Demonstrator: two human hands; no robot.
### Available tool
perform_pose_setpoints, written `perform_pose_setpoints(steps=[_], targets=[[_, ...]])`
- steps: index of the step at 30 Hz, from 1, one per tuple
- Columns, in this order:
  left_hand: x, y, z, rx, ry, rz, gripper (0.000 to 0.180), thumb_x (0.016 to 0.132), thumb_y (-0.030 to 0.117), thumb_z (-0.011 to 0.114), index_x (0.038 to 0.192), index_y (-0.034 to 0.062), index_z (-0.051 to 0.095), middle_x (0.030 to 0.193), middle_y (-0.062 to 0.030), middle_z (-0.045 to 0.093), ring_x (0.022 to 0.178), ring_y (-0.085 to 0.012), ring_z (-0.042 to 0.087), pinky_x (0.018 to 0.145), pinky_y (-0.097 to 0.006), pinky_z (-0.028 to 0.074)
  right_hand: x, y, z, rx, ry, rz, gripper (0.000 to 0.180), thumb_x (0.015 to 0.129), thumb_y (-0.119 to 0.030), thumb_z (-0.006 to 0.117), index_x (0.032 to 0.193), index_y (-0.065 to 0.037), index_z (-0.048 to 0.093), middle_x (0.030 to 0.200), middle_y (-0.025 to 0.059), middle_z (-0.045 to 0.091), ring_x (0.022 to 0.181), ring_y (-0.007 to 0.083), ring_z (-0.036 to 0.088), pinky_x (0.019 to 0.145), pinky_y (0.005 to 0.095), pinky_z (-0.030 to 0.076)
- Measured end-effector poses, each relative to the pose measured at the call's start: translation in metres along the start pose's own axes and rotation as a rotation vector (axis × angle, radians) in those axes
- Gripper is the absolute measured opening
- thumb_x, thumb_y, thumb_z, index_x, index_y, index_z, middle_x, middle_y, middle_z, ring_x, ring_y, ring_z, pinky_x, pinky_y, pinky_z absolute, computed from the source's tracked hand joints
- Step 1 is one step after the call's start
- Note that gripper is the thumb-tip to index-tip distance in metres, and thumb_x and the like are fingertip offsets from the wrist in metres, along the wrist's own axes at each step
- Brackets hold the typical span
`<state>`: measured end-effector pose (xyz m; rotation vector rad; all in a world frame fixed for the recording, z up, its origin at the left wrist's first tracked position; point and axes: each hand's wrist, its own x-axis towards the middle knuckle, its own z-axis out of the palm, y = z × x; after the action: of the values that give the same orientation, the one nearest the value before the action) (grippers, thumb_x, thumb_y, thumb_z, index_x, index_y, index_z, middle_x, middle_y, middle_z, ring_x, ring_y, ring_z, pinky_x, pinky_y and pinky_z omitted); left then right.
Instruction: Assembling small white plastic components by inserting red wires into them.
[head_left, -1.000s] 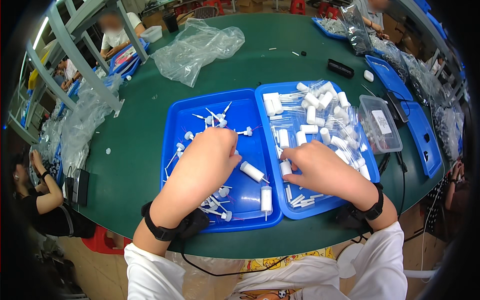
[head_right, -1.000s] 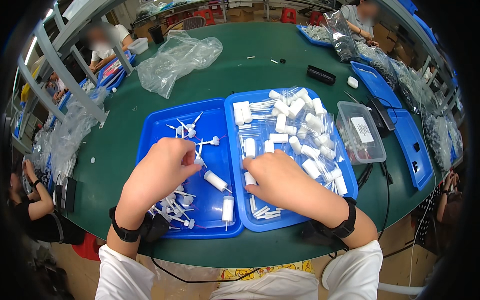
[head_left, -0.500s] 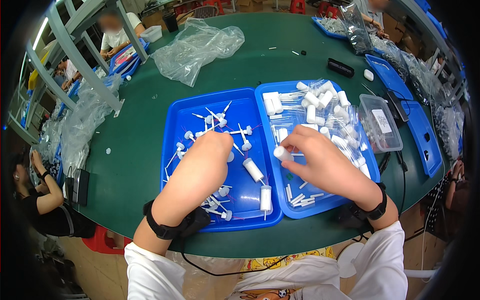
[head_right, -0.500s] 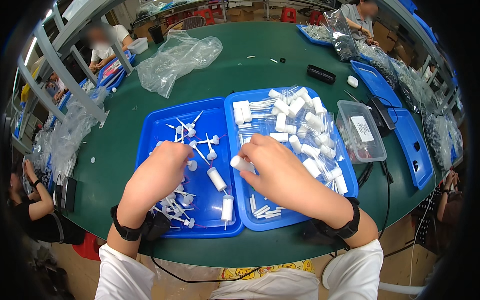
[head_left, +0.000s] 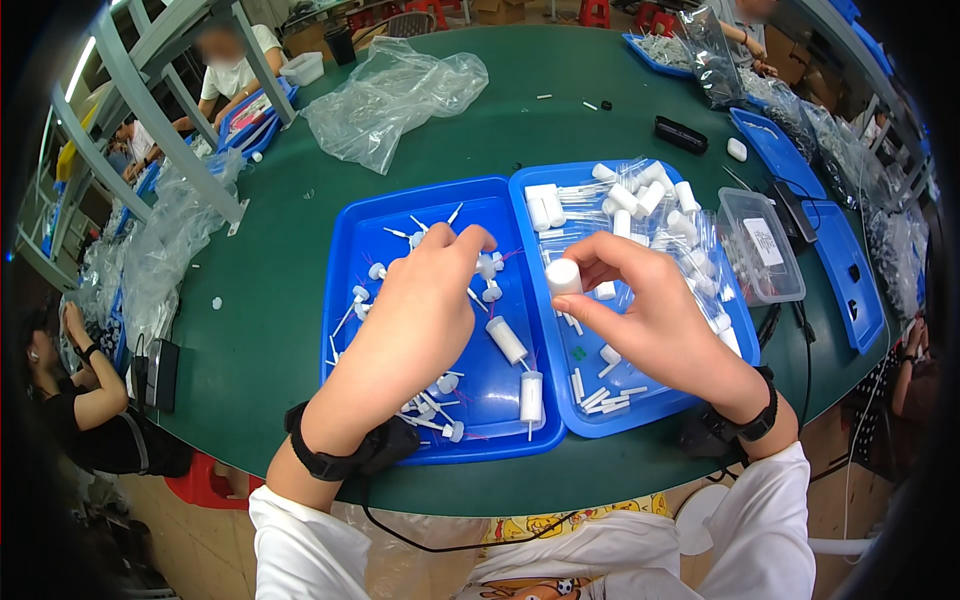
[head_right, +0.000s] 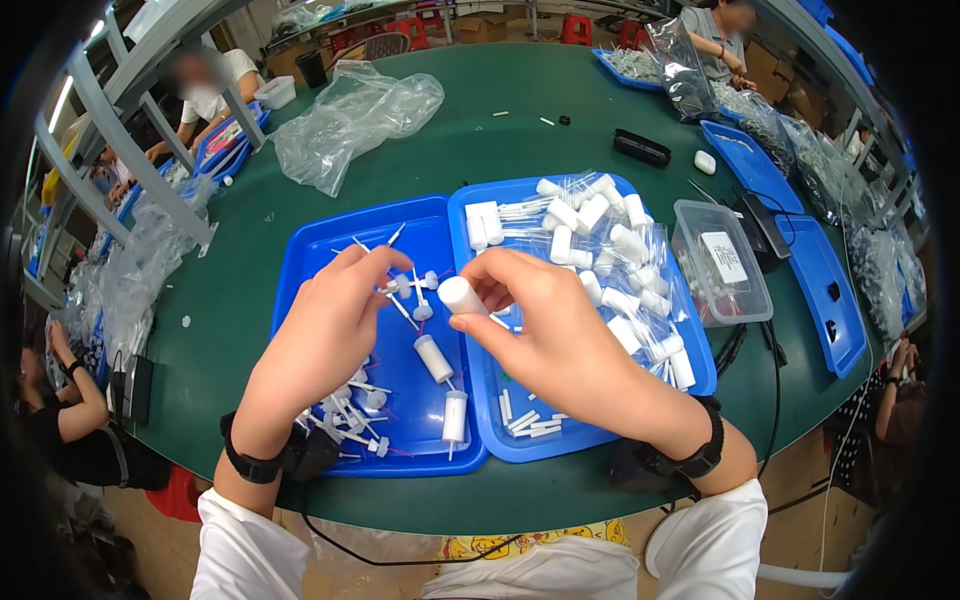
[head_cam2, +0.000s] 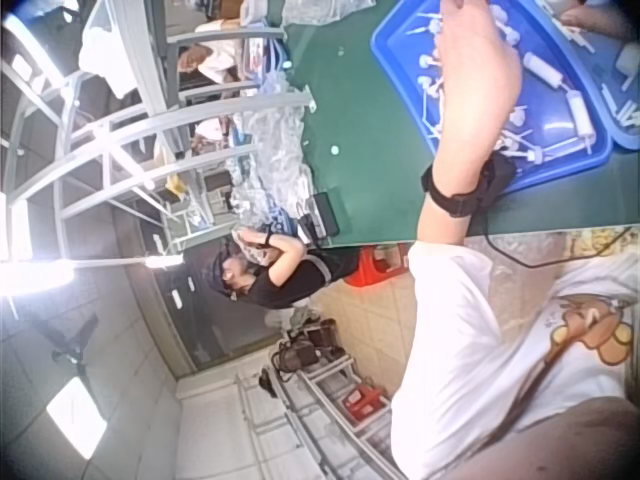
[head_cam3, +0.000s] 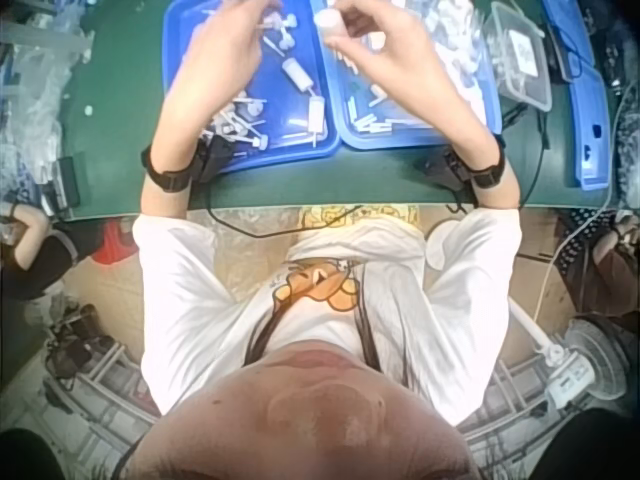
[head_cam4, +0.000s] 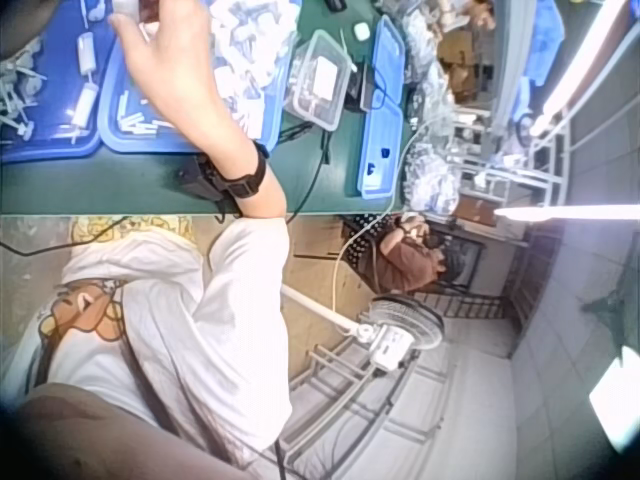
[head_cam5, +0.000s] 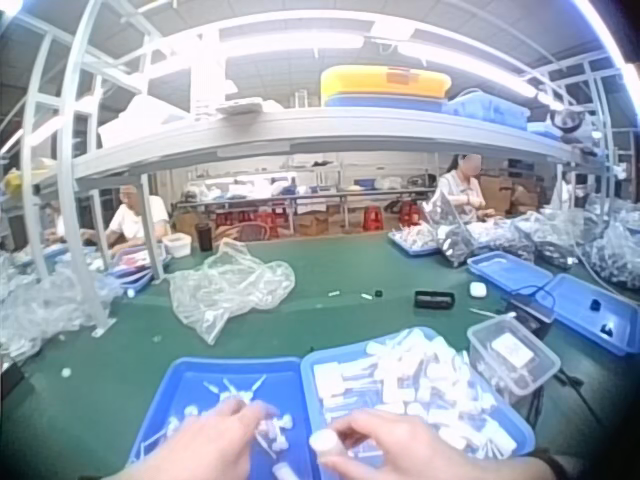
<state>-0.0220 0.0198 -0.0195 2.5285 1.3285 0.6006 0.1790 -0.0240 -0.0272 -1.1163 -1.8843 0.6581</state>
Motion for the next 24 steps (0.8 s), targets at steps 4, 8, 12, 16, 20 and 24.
perform_pose_setpoints(steps=[4, 8, 12, 16, 20, 24], targets=[[0.004, 0.006, -0.002, -0.491, -0.04, -0.011, 0.031, 0.082, -0.007, 0.049, 0.111, 0.0041, 0.052, 0.096, -0.0099, 0.048, 0.089, -0.0227, 0.063, 0.07, -0.027, 0.048, 0.0, -0.006, -0.002, 0.067, -0.025, 0.065, 0.021, 0.081, -0.002, 0.062, 0.101, 0.002, 0.057, 0.092, 0.0079, 0.063, 0.086, 0.0153, 0.061, 0.078, 0.0289, 0.049], [0.007, 0.013, -0.007, -0.907, -0.046, -0.064, 0.028, 0.085, -0.004, 0.05, 0.113, 0.001, 0.05, 0.102, -0.0084, 0.045, 0.093, -0.0198, 0.062, 0.072, -0.024, 0.047, -0.001, -0.004, 0.003, 0.1, 0.051, 0.006, 0.022, 0.082, -0.002, 0.056, 0.104, 0.002, 0.056, 0.09, 0.0137, 0.062, 0.083, 0.0223, 0.063, 0.075, 0.0322, 0.05], [0.008, 0.017, -0.012, -1.124, 0.027, -0.055, 0.03, 0.086, 0.002, 0.055, 0.115, -0.0019, 0.046, 0.106, -0.0101, 0.047, 0.093, -0.0198, 0.062, 0.075, -0.024, 0.047, -0.002, -0.003, 0.004, 0.183, 0.043, 0.05, 0.026, 0.084, -0.001, 0.053, 0.11, 0.003, 0.052, 0.095, 0.0138, 0.063, 0.088, 0.0221, 0.063, 0.08, 0.0319, 0.049], [0.01, 0.02, -0.016, -1.207, 0.047, -0.013, 0.032, 0.086, 0.006, 0.059, 0.115, -0.0014, 0.047, 0.107, -0.0108, 0.052, 0.097, -0.0179, 0.06, 0.081, -0.026, 0.046, -0.003, -0.004, 0.004, 0.356, 0.033, 0.095, 0.031, 0.087, -0.004, 0.053, 0.116, 0.004, 0.045, 0.098, 0.0135, 0.063, 0.091, 0.0189, 0.062, 0.083, 0.0304, 0.048], [0.01, 0.021, -0.016, -1.143, 0.008, 0.062, 0.033, 0.084, 0.007, 0.061, 0.114, -0.0005, 0.05, 0.107, -0.0095, 0.056, 0.1, -0.016, 0.057, 0.086, -0.029, 0.044, -0.003, -0.008, 0.0, 0.477, -0.009, 0.212, 0.032, 0.088, -0.005, 0.054, 0.117, 0.003, 0.043, 0.098, 0.0137, 0.062, 0.092, 0.0167, 0.06, 0.083, 0.0295, 0.047], [0.01, 0.018, -0.01, -1.125, -0.058, 0.17, 0.033, 0.082, 0.006, 0.063, 0.113, -0.0003, 0.052, 0.11, -0.0079, 0.057, 0.103, -0.0147, 0.054, 0.09, -0.031, 0.043, -0.002, -0.013, -0.003, 0.527, -0.062, 0.245, 0.032, 0.087, -0.005, 0.054, 0.117, 0.003, 0.044, 0.098, 0.0125, 0.062, 0.092, 0.0158, 0.06, 0.082, 0.0289, 0.047]])
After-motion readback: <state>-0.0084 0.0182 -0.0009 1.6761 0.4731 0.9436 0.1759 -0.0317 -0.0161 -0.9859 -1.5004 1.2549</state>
